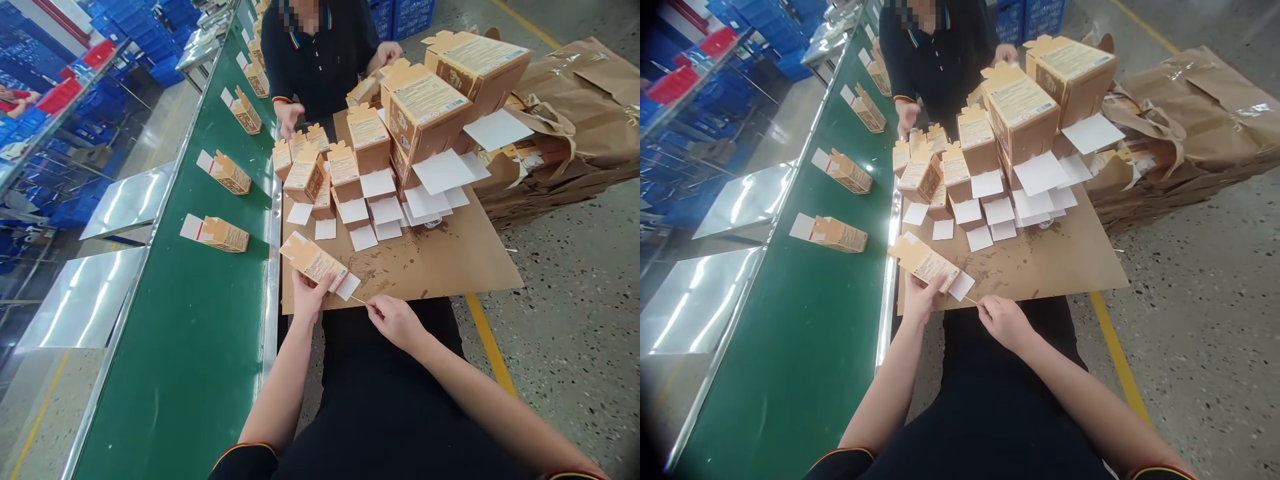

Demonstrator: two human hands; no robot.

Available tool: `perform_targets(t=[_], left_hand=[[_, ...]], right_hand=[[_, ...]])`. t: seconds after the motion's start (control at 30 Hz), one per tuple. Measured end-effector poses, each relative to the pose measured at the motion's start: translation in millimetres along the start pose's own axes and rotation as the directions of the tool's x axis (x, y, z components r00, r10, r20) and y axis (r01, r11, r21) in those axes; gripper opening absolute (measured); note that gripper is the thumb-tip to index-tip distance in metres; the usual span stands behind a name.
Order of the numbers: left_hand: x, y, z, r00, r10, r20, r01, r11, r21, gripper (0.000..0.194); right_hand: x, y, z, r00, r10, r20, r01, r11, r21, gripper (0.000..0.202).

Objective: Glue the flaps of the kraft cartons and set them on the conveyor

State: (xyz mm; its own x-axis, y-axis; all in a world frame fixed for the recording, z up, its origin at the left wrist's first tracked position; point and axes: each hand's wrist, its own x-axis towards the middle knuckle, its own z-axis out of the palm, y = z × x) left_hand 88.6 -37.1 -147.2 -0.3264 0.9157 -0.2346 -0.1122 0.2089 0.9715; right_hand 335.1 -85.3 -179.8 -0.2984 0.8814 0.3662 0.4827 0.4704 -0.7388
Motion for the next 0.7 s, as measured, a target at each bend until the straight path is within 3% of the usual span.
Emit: perform_targets(t=[0.2,0.4,0.6,0.7], left_hand=[[-13,0,9.6,0.997,0.076,-0.036,-0.073,0.994,0.077,0.094],[-32,-24,17.9,0.969,0.227,-0.095,-0.19,0.934,0.302,0.094],[-40,-26,24.3,0.967,0.253,-0.015,-0.223,0.88,0.42,0.077],[-38,-24,24.3,0.965,0.262,-0.004,-0.233,0.864,0.447,0.079]], right_hand=[[5,6,-12,0.99,0.106,-0.089,-0.106,0.994,-0.001,0.025],[-5,3,-34,0.948,0.206,-0.241,-0.197,0.978,0.062,0.021],[-15,-6,-54,0.921,0.298,-0.252,-0.275,0.954,0.121,0.027],[-14,-12,-55,0.921,0.29,-0.259,-0.259,0.955,0.145,0.03]])
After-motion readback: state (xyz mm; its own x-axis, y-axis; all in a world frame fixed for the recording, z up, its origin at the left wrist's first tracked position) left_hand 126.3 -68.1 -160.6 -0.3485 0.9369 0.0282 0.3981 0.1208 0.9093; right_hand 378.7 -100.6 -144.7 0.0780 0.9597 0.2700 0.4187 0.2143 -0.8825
